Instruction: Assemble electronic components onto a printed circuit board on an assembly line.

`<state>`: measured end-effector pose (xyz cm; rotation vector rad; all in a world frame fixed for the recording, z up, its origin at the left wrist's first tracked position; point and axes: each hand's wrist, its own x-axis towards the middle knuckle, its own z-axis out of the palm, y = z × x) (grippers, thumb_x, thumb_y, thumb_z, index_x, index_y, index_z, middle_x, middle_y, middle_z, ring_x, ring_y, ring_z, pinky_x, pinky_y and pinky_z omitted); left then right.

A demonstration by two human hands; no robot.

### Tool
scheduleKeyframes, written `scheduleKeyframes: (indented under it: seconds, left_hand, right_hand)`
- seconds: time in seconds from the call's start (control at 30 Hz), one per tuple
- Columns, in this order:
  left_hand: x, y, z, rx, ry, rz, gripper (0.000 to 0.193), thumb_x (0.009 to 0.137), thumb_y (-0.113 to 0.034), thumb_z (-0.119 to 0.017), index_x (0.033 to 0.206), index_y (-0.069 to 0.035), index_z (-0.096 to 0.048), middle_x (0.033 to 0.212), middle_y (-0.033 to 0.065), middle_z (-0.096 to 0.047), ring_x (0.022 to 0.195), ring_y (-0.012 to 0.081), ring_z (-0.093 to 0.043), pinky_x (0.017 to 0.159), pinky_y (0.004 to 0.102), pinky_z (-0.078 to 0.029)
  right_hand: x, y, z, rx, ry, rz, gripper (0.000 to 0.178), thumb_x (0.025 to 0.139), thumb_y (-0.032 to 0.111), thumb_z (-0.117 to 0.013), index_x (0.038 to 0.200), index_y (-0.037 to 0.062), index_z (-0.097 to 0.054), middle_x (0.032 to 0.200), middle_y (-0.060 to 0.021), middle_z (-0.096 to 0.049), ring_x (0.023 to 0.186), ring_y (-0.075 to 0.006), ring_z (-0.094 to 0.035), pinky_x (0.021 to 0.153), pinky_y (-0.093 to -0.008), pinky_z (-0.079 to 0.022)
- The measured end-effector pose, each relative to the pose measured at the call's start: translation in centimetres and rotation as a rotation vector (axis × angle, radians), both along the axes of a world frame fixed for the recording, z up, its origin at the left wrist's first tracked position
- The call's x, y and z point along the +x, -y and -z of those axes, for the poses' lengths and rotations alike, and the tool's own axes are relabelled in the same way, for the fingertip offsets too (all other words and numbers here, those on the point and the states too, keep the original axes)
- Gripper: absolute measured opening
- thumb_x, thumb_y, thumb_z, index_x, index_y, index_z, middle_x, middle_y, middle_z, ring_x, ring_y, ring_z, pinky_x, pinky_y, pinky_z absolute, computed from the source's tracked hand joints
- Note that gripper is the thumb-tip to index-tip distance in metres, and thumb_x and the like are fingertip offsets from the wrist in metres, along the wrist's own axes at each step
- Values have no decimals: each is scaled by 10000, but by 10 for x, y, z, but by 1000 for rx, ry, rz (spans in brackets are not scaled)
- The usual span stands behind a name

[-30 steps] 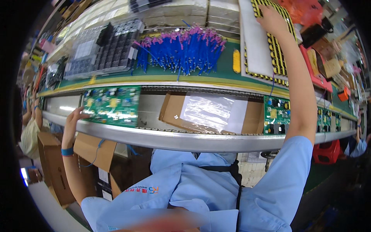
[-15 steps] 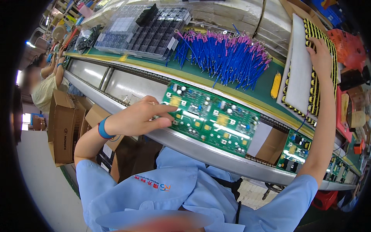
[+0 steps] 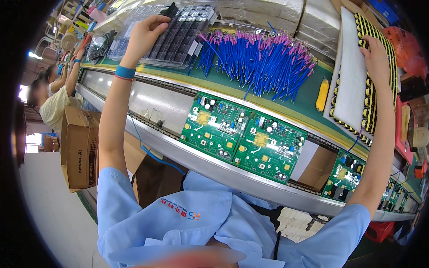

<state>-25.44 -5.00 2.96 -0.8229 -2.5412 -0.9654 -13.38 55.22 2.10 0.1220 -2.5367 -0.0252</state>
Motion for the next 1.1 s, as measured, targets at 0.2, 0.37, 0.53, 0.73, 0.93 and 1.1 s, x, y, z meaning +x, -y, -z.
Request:
scheduleKeyframes:
  seconds: [0.2,0.37,0.53,0.73,0.93,1.1]
  left_hand:
    - [6,-50,-4,-138,-203,57,139,848,-160,-677,919,-47,-714,898,63,-676,881,249,-655,840,352,-514]
    - [8,-75,-39,-377,-407,-1,145,826,-102,-655,948,-46,-711,901,173,-673,920,332,-639,823,400,-499]
    - [33,-79,-51,-227,-272,124,131,799,-76,-674,909,-6,-689,872,156,-667,830,330,-643,742,397,-514]
    - [70,-120,-23,-592,-288,699,226,779,-8,-598,991,-86,-606,1028,84,-600,1032,255,-569,897,388,-381]
    - [57,-113,-5,-740,-378,621,159,807,-16,-560,949,-88,-563,904,84,-595,865,268,-586,821,356,-406]
    - [37,-123,10,-877,-485,658,67,819,-58,-590,877,-89,-604,907,67,-610,827,246,-596,788,342,-423]
  right_hand:
    - [5,-3,1,108,-83,55,309,901,132,-619,1197,52,-574,1132,-152,-618,1081,-346,-567,923,-405,-453]
    - [12,-15,0,-447,-72,101,351,939,161,-621,1262,44,-550,1105,-119,-636,1032,-239,-636,872,-346,-495]
    - [63,11,-38,-1178,56,-94,368,1002,138,-534,1327,-30,-496,1224,-111,-620,1069,-134,-643,830,-189,-523]
    - [140,118,-58,-1458,319,-282,456,1026,197,-478,1399,-57,-417,1239,-140,-607,814,-59,-569,614,-145,-430]
    - [175,195,-33,-1532,799,-334,420,932,146,-588,1314,-17,-520,1087,-72,-659,736,-35,-551,528,-151,-405]
    - [187,215,-5,-1412,814,-160,332,903,79,-658,1216,3,-578,1033,-28,-661,809,-31,-549,680,-179,-442]
